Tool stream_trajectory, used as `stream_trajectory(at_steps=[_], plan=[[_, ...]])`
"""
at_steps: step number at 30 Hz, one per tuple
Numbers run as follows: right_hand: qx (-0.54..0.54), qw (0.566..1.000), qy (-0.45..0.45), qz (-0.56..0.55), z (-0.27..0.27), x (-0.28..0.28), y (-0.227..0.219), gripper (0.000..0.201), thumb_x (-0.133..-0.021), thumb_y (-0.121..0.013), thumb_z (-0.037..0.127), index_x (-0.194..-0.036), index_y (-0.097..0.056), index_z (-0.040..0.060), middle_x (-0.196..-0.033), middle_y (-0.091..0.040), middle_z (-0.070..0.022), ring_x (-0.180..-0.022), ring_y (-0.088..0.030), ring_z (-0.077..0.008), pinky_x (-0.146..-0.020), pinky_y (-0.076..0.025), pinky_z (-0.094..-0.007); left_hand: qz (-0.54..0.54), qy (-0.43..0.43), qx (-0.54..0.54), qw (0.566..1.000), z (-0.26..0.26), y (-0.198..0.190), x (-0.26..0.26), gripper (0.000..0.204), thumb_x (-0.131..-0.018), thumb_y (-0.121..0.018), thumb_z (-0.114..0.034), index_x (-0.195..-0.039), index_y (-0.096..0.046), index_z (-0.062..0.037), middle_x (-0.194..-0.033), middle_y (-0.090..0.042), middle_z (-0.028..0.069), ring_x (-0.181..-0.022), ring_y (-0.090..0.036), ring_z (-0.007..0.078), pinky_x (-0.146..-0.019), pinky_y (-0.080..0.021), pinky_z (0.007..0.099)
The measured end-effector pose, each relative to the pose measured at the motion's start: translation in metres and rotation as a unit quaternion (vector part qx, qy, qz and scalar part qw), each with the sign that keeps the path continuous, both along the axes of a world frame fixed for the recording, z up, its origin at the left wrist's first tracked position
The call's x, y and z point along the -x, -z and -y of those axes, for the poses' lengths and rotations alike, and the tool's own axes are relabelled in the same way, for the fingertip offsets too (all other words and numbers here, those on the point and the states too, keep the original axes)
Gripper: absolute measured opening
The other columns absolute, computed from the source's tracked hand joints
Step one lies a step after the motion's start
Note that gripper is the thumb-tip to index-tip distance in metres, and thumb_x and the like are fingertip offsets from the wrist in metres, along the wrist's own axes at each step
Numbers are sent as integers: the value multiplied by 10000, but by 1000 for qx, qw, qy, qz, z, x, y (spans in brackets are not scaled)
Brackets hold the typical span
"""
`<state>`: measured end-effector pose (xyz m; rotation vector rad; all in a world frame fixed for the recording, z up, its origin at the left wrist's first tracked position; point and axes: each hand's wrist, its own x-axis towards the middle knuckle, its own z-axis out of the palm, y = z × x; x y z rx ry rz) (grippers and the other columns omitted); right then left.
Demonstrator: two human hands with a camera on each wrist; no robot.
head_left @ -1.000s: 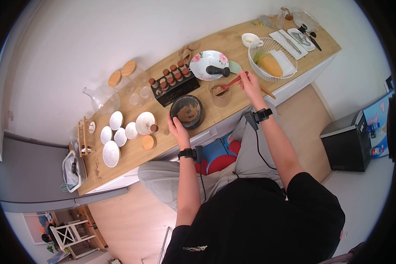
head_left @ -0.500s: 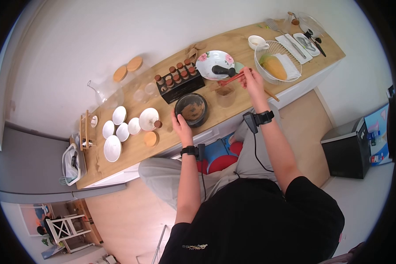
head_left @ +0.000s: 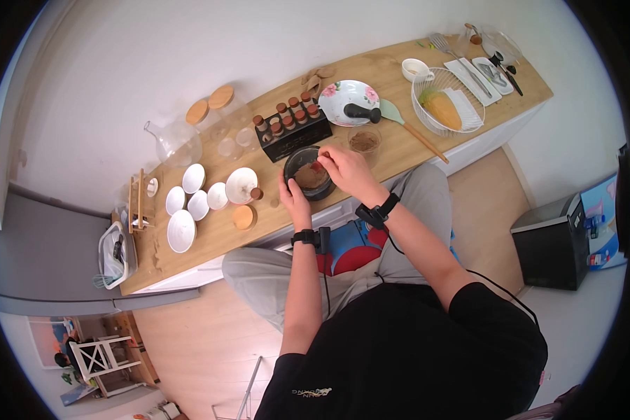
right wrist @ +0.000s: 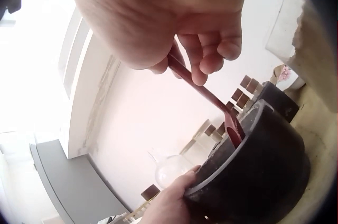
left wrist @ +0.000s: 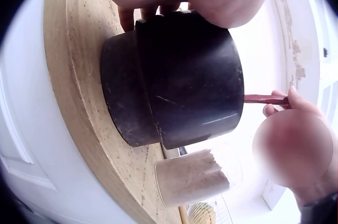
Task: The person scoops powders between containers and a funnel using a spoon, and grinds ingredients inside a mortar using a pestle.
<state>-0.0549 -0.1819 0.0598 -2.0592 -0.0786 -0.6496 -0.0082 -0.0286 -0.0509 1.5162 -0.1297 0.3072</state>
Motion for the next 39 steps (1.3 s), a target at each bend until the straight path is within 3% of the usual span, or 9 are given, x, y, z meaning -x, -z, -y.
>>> stream_trajectory(at_steps=[3,9,12,14,20,24,29,39], plan=[[38,999,0,34,5,-1,-5,166,-940,-572,208,-942,-614,47,-779,-664,-131,-726,-649,-324,-626,-489,-412,5,-13,-27,1000,0,-4,3,436,-1017,-437,-174,-1374,-429,76,-1313,-548,179,-1180,-523,228,-1030,-378,317],[-83,995,59,23,69,0,-33,193,-953,-572,202,-947,-614,14,-742,-646,-143,-625,-611,-281,-578,-460,-365,-9,-6,9,1000,1,-3,2,415,-1010,-450,-165,-1352,-458,71,-1316,-546,154,-1181,-515,214,-1043,-366,315],[-62,988,130,54,98,4,-35,222,-961,-563,216,-942,-624,3,-707,-629,-147,-593,-586,-262,-566,-447,-357,-2,0,35,999,1,10,-4,413,-1011,-448,-160,-1357,-453,66,-1302,-554,147,-1166,-519,203,-1035,-372,311],[-7,989,147,3,109,11,-44,229,-956,-565,220,-937,-631,2,-707,-636,-154,-601,-597,-290,-561,-447,-374,0,6,43,999,1,13,-6,410,-1013,-445,-155,-1360,-448,63,-1293,-557,140,-1154,-523,193,-1026,-380,304],[128,977,164,-40,114,14,-37,213,-941,-562,217,-917,-622,14,-731,-650,-162,-658,-620,-337,-580,-463,-400,-3,9,42,999,0,12,-4,408,-1018,-439,-155,-1362,-443,64,-1286,-558,136,-1146,-528,187,-1019,-389,301],[127,980,146,-41,115,6,-1,213,-942,-558,226,-924,-615,22,-728,-649,-160,-667,-628,-335,-589,-471,-404,-5,5,25,1000,-1,11,-4,414,-1018,-441,-155,-1369,-436,64,-1287,-557,137,-1146,-528,188,-1022,-388,304],[-27,989,130,-70,115,2,28,227,-959,-539,246,-949,-611,30,-738,-650,-157,-682,-631,-335,-614,-471,-405,-9,15,35,999,-1,10,-4,416,-1017,-443,-159,-1368,-437,65,-1293,-553,137,-1152,-524,189,-1025,-385,303],[-30,983,161,-83,114,0,27,249,-965,-532,258,-963,-609,21,-742,-641,-148,-678,-622,-293,-617,-463,-377,-4,5,12,1000,-2,9,-4,418,-1018,-449,-169,-1366,-443,62,-1314,-543,140,-1173,-515,194,-1032,-379,310]])
